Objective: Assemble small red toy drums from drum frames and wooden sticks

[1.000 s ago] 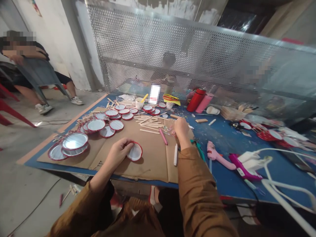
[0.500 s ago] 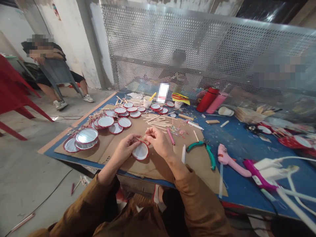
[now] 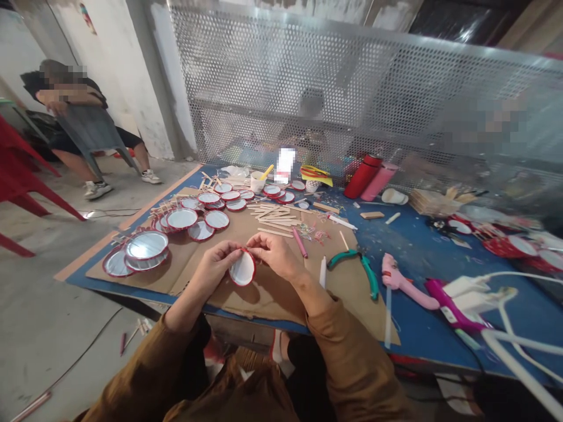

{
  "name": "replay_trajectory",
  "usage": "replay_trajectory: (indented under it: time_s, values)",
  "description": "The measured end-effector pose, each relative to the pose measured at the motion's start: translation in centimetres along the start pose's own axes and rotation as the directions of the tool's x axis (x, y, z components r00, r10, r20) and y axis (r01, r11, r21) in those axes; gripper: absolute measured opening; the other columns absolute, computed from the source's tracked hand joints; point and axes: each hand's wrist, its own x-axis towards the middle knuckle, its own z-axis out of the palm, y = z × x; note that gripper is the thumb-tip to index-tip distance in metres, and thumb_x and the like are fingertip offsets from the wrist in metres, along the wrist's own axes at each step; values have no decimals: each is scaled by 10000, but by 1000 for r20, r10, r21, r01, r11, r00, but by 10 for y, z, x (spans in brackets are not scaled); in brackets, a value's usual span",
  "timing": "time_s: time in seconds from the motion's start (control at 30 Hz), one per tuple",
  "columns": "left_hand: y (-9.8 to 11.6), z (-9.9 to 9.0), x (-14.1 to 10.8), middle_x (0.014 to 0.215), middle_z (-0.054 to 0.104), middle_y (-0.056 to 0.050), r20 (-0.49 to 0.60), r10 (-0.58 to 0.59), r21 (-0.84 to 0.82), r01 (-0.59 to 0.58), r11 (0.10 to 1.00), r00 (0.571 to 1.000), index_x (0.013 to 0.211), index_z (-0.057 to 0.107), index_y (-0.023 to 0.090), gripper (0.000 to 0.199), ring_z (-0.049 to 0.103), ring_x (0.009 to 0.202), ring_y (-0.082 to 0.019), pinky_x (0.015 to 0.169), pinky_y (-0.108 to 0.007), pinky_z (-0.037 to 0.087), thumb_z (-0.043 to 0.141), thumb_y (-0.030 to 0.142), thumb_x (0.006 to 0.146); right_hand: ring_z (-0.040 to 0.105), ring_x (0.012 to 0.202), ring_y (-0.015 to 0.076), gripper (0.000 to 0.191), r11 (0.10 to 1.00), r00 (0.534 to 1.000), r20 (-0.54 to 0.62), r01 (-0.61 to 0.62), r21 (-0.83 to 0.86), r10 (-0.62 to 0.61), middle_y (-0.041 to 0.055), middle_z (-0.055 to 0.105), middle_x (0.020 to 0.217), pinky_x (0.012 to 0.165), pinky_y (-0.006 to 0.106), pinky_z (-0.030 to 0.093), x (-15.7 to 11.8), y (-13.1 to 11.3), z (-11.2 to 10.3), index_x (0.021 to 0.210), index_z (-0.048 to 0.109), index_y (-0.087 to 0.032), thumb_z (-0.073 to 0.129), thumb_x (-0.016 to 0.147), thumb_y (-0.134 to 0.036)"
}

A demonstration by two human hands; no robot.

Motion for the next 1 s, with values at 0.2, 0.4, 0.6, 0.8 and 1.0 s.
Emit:
replay_trajectory:
  time_s: [0.2, 0.4, 0.6, 0.8, 1.0]
  values:
    - [-1, -2, 0, 669, 590, 9, 1, -22, 45, 22, 999, 1000, 808, 608, 141, 289, 483, 552, -82, 494, -186, 363, 600, 423, 745, 601, 725, 145, 170, 938, 995, 7, 93, -335, -96, 31, 697, 822, 643, 244, 438, -3, -7, 3, 870, 691, -196, 592, 793, -310]
    - [-6, 0, 2, 656, 566, 24, 49, -47, 67, 44, 997, 998, 811, 599, 143, 232, 457, 516, -66, 453, -176, 328, 576, 370, 770, 595, 606, 139, 179, 893, 965, -236, -6, -449, -112, 2, 652, 645, 610, 242, 431, 6, 12, -3, 836, 686, -198, 516, 814, -249]
    - [1, 4, 1, 664, 582, 36, 63, -75, -13, 76, 997, 995, 1065, 538, 157, 338, 466, 478, -65, 445, -174, 347, 577, 317, 770, 615, 687, 154, 187, 960, 979, -186, 25, -277, -79, 20, 701, 755, 625, 251, 457, 3, 9, 0, 797, 693, -182, 581, 787, -332]
    - [-2, 4, 1, 746, 652, -12, 27, -52, -24, 52, 998, 998, 957, 593, 143, 278, 557, 597, -97, 508, -183, 394, 604, 322, 744, 596, 605, 146, 185, 973, 989, -147, -36, -227, 2, 23, 704, 677, 558, 240, 439, 0, 0, 5, 696, 700, -172, 648, 712, -349]
    - [-7, 3, 3, 776, 667, -21, 20, -2, 29, 2, 1000, 1000, 875, 631, 142, 240, 566, 650, -115, 576, -210, 419, 609, 332, 731, 568, 566, 131, 214, 966, 992, -124, -58, -254, 27, 17, 682, 629, 514, 222, 403, 0, -3, 5, 668, 692, -167, 649, 720, -371]
